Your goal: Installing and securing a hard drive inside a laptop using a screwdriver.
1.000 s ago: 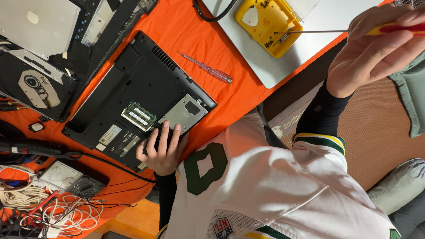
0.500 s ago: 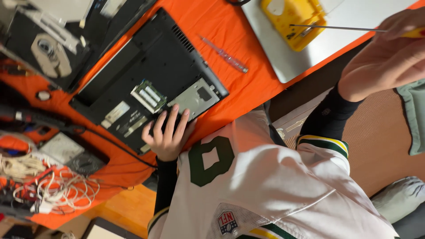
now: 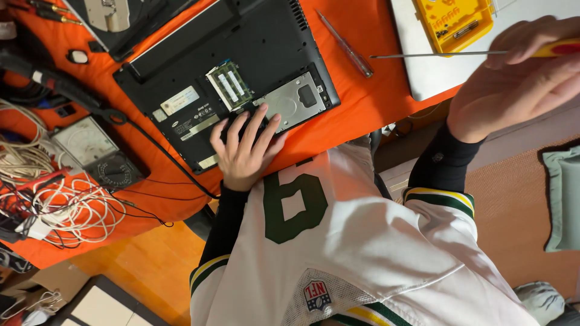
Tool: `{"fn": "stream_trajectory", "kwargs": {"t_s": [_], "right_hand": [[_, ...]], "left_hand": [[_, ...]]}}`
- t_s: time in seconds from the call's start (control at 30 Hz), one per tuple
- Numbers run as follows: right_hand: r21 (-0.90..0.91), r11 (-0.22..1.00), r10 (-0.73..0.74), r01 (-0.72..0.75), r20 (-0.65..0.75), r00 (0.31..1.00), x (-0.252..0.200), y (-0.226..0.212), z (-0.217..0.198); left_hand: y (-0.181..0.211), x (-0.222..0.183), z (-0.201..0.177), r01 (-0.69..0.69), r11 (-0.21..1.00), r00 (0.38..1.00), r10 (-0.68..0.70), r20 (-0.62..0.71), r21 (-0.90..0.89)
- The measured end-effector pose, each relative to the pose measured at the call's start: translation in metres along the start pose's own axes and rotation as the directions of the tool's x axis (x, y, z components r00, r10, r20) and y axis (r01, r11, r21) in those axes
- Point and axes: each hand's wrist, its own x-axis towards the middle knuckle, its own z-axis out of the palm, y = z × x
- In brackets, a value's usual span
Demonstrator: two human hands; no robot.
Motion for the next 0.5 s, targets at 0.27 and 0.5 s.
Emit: {"fn": "stream_trajectory", "kwargs": {"t_s": [0.27, 0.5], "right_hand": [[0.167, 0.986, -0.012, -0.015, 0.158, 0.987, 0.001, 0.013, 0.038], [0.316, 0.927, 0.159, -0.203, 0.160, 0.974, -0.012, 0.039, 0.029]], "left_hand": [[0.037, -0.009, 0.019, 0.104, 0.989, 0.994, -0.108, -0.033, -0.100], [0.058, -0.009, 0.034, -0.110, 0.983, 0.990, 0.097, -0.098, -0.144]]}}
